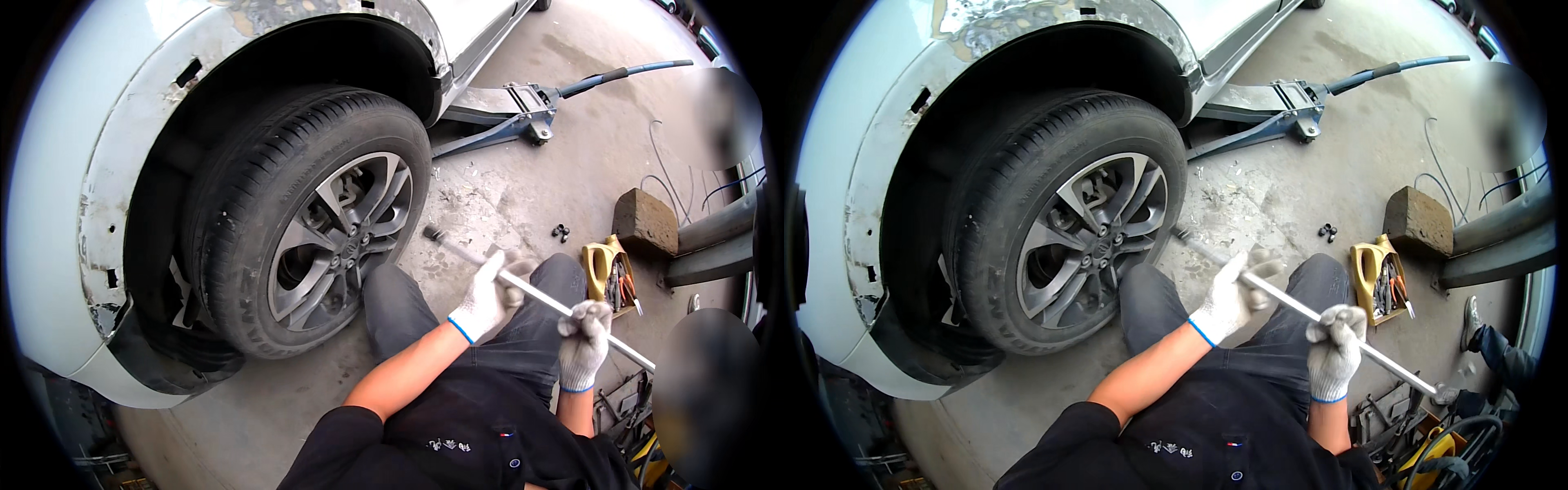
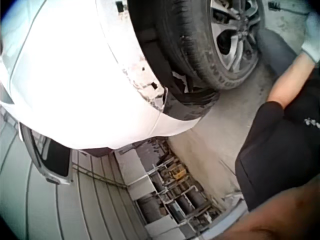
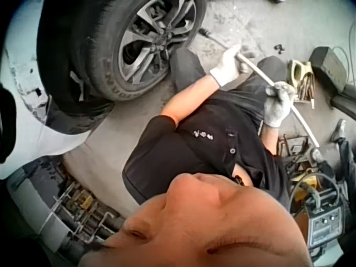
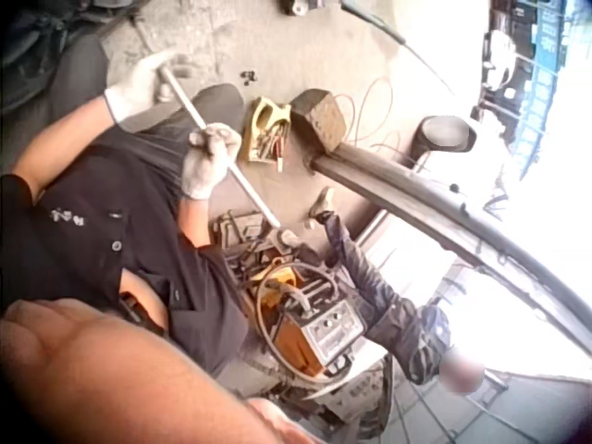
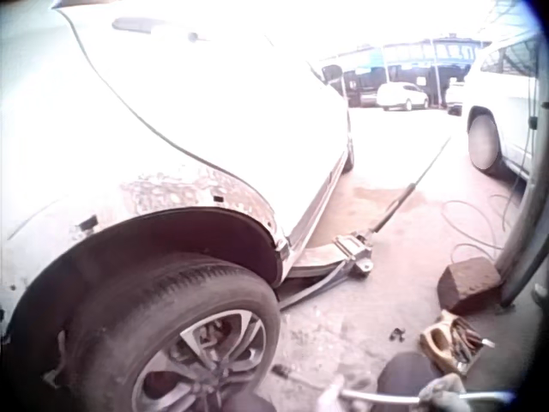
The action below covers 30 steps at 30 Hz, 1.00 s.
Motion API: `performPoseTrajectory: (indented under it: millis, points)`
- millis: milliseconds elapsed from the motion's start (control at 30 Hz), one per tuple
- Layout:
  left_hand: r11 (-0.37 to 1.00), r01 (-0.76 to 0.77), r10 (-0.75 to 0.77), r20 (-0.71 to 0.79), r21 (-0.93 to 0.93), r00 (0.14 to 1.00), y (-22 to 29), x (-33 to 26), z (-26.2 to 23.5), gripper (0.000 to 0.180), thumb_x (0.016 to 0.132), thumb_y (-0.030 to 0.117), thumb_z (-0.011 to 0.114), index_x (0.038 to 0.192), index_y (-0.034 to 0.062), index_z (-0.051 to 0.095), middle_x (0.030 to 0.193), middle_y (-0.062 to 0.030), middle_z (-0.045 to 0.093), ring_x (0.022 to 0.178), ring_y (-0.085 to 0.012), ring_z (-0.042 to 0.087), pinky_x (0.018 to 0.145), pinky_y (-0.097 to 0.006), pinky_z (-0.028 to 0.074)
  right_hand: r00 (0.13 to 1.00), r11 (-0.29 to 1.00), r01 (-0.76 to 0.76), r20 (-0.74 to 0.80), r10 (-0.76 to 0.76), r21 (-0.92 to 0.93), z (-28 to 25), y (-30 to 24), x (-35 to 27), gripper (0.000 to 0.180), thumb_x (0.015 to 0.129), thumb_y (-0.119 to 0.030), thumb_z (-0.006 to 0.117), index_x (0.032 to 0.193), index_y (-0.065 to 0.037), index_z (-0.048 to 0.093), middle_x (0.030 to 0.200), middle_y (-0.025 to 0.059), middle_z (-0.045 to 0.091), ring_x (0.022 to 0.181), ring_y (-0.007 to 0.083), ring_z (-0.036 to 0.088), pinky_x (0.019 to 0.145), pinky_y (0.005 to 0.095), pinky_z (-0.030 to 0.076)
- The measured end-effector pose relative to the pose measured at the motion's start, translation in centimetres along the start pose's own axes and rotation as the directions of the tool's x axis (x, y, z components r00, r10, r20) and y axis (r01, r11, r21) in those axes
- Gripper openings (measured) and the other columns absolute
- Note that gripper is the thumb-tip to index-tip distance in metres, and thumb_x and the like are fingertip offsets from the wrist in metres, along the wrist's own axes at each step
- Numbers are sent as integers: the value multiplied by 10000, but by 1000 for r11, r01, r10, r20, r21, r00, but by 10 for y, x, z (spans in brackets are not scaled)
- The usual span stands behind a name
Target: The person removes a tire from a white car, uses a floor jack to lower the vehicle, then reinstalls the tire and tightens the lug nuts with a lug wrench.
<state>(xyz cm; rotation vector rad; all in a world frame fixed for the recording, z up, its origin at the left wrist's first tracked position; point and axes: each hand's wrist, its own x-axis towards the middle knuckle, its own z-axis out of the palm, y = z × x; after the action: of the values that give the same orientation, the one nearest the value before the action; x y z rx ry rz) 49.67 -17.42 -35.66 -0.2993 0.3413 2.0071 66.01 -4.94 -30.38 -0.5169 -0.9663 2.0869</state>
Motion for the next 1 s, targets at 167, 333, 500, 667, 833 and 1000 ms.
performPoseTrajectory:
  millis: [167, 333, 500, 667, 833, 1000]
  points:
    - [986, -108, 145, -342, 125, 928, 21, -25, -51, 230, 999, 337, 550, 978, 114, 603, 725, -26, 632, 409, -90, 398, 373, -235, 282, 928, 984, -134, -335, 165, 114, -97, -35, -29, 234, 957, -260, 606, 1118, -90, 594, 845, 34, 600, 588, 96, 473, 512, 252, 385]
    - [970, -140, 211, -407, 198, 889, 42, -32, -61, 227, 994, 319, 558, 952, 101, 604, 663, -27, 594, 383, -98, 373, 352, -248, 269, 886, 937, -251, -447, 122, -243, -152, -57, -50, 206, 992, -273, 557, 1088, -91, 556, 786, 32, 604, 505, 89, 498, 428, 234, 397]
    - [941, -198, 297, -388, 274, 872, 70, -46, -69, 210, 979, 304, 580, 948, 100, 616, 656, -31, 601, 391, -90, 392, 340, -237, 277, 931, 812, -291, -346, 118, -505, -130, -42, -56, 262, 1016, -254, 525, 1106, -12, 570, 745, 54, 616, 466, 89, 500, 404, 226, 406]
    - [933, -229, 331, -408, 278, 851, 81, -50, -75, 199, 968, 305, 603, 911, 115, 602, 660, -39, 611, 393, -90, 406, 334, -231, 291, 958, 727, -237, -279, 65, -644, -116, -34, -59, 311, 1029, -220, 502, 1211, 26, 561, 782, 66, 642, 516, 83, 530, 449, 216, 441]
    - [928, -240, 353, -461, 286, 814, 98, -45, -80, 192, 985, 294, 584, 900, 122, 568, 691, -50, 624, 403, -93, 409, 348, -243, 278, 960, 625, -264, -261, 99, -735, -108, -27, -61, 357, 1034, -185, 465, 1319, 23, 523, 792, 67, 647, 540, 91, 559, 473, 225, 468]
    - [986, -74, 113, -276, 149, 955, 77, -58, -85, 164, 993, 266, 560, 1019, 110, 605, 788, -67, 652, 483, -103, 473, 396, -244, 329, 927, 620, -356, -348, 141, -699, -98, -14, -57, 413, 1024, -179, 445, 1408, -33, 479, 623, 34, 559, 393, 98, 466, 357, 255, 391]
